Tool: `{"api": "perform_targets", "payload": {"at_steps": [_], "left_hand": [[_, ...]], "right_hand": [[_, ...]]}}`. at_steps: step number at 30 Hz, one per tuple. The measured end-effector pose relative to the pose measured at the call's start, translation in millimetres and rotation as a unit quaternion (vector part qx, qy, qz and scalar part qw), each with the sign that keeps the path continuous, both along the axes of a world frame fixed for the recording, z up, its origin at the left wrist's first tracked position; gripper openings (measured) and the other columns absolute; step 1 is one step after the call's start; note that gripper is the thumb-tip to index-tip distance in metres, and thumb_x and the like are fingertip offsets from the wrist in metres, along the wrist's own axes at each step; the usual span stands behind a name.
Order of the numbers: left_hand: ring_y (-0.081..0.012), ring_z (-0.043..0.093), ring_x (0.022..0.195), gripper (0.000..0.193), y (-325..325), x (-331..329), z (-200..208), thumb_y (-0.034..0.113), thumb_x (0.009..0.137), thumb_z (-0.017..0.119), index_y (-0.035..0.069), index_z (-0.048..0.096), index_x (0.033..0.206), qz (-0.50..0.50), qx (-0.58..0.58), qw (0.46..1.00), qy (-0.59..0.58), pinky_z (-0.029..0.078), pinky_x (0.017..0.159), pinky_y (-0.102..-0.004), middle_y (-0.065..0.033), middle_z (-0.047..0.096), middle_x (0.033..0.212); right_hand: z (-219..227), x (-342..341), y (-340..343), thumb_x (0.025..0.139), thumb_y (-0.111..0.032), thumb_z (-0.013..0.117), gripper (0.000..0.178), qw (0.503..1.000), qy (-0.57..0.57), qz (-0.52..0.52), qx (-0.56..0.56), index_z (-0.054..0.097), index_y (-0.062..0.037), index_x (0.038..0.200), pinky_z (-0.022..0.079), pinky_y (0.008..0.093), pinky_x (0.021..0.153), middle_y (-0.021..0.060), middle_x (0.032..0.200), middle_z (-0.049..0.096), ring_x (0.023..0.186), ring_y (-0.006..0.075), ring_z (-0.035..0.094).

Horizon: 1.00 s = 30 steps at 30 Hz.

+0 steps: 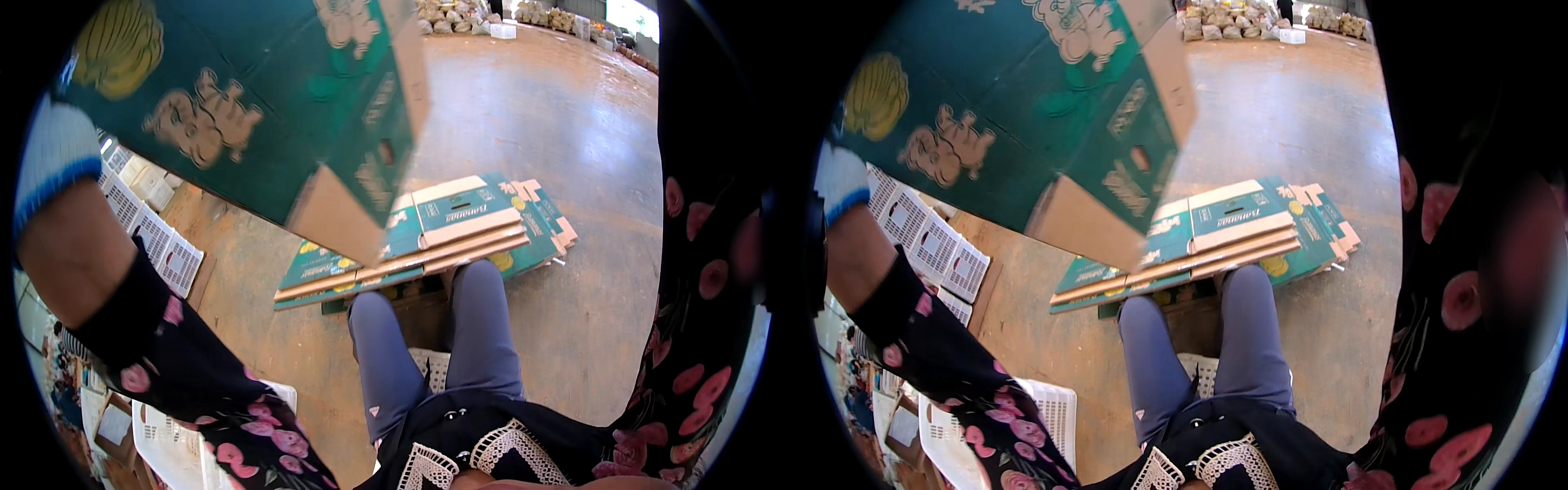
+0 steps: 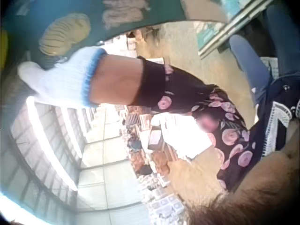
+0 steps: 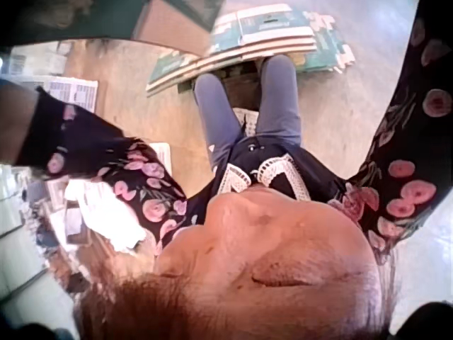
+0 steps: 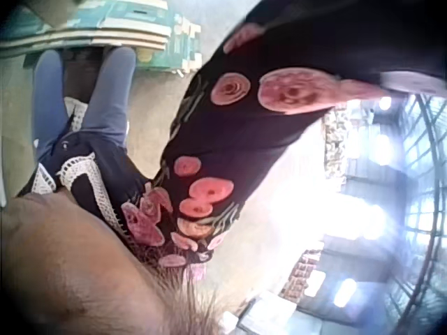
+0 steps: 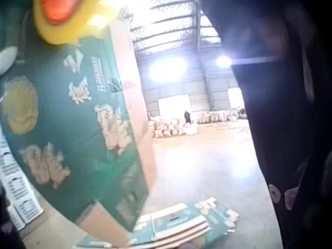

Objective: The person sits on the floor of a warehouse and assembles flat-packed cardboard boxes. They fold the flaps to form the box shape and secure the seams using a handheld tape dispenser with clear packing tape. The person repeats this process for multiple boxes, stacking the finished ones nearby.

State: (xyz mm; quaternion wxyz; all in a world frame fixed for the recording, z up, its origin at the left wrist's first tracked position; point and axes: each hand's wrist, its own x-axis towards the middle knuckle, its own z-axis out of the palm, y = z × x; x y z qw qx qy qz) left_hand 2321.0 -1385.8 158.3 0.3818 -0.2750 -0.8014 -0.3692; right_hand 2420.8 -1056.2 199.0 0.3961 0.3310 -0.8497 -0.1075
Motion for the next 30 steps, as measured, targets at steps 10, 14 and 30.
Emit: {"api": "perform_targets", "payload": {"at_steps": [10, 14, 30], "left_hand": [[-0.0236, 0.064, 0.110, 0.052, 61, 90, -364, 0.008, 0.095, 0.074, -0.003, 0.052, 0.141, -0.115, 0.630, 0.744, -0.190, 0.055, 0.097, -0.0378, -0.0146, 0.063, 0.128], [-0.0295, 0.066, 0.111, 0.052, 40, 100, -517, -0.003, 0.091, 0.070, -0.002, 0.050, 0.139, -0.023, 0.709, 0.635, -0.305, 0.054, 0.102, -0.0450, -0.0161, 0.064, 0.125], [-0.0253, 0.070, 0.095, 0.042, -17, 37, -629, 0.033, 0.103, 0.058, -0.002, 0.065, 0.125, 0.146, 0.742, 0.590, -0.284, 0.057, 0.085, -0.0394, -0.0128, 0.070, 0.113]], "right_hand": [[-180, -119, -199, 0.072, -0.063, 0.080, 0.072, 0.892, -0.444, 0.008, 0.085, 0.078, -0.0035, 0.112, 0.058, 0.0403, 0.089, 0.0162, 0.108, 0.078, 0.099, 0.0315, 0.074], [-361, -166, -243, 0.067, -0.069, 0.082, 0.077, 0.810, -0.584, 0.044, 0.042, 0.082, -0.0023, 0.105, 0.057, 0.0419, 0.092, 0.0185, 0.107, 0.079, 0.101, 0.0337, 0.075], [-450, -124, -247, 0.072, -0.056, 0.076, 0.075, 0.775, -0.632, -0.011, -0.006, 0.067, 0.0067, 0.112, 0.059, 0.0423, 0.085, 0.0297, 0.102, 0.074, 0.098, 0.0412, 0.074]]}}
